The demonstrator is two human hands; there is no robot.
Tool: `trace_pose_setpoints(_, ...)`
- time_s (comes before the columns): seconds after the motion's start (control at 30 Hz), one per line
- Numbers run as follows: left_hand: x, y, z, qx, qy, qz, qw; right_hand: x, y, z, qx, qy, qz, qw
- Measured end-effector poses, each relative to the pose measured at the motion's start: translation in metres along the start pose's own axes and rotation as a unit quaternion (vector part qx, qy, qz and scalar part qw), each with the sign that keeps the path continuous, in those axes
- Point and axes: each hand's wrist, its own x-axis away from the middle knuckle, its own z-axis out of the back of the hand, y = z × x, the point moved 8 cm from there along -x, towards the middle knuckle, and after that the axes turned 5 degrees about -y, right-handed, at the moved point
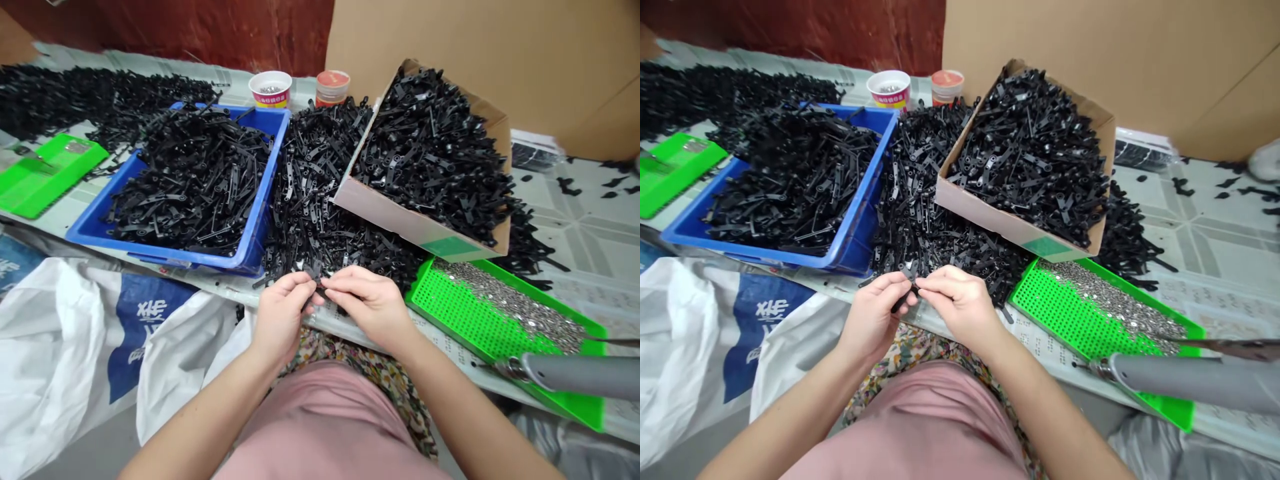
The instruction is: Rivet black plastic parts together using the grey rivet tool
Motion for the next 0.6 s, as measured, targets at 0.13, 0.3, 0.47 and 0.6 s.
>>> trace_pose_setpoints(0.13,0.005,-0.016,0.002,0.014,-0.003,0.038,0.999,0.022,-0.006,-0.009,0.061,0.027,0.019,0.998)
trace_pose_setpoints(0.3,0.009,-0.053,0.003,-0.122,-0.089,0.109,0.983,0.069,-0.010,0.014,0.258,0.025,0.005,0.966)
trace_pose_setpoints(0.47,0.014,-0.073,-0.018,-0.247,-0.168,0.147,0.943,0.095,0.020,0.057,0.553,0.031,-0.202,0.808)
trace_pose_setpoints(0.6,0.013,-0.073,-0.039,-0.298,-0.197,0.117,0.927,0.090,0.034,0.054,0.562,0.001,-0.248,0.789)
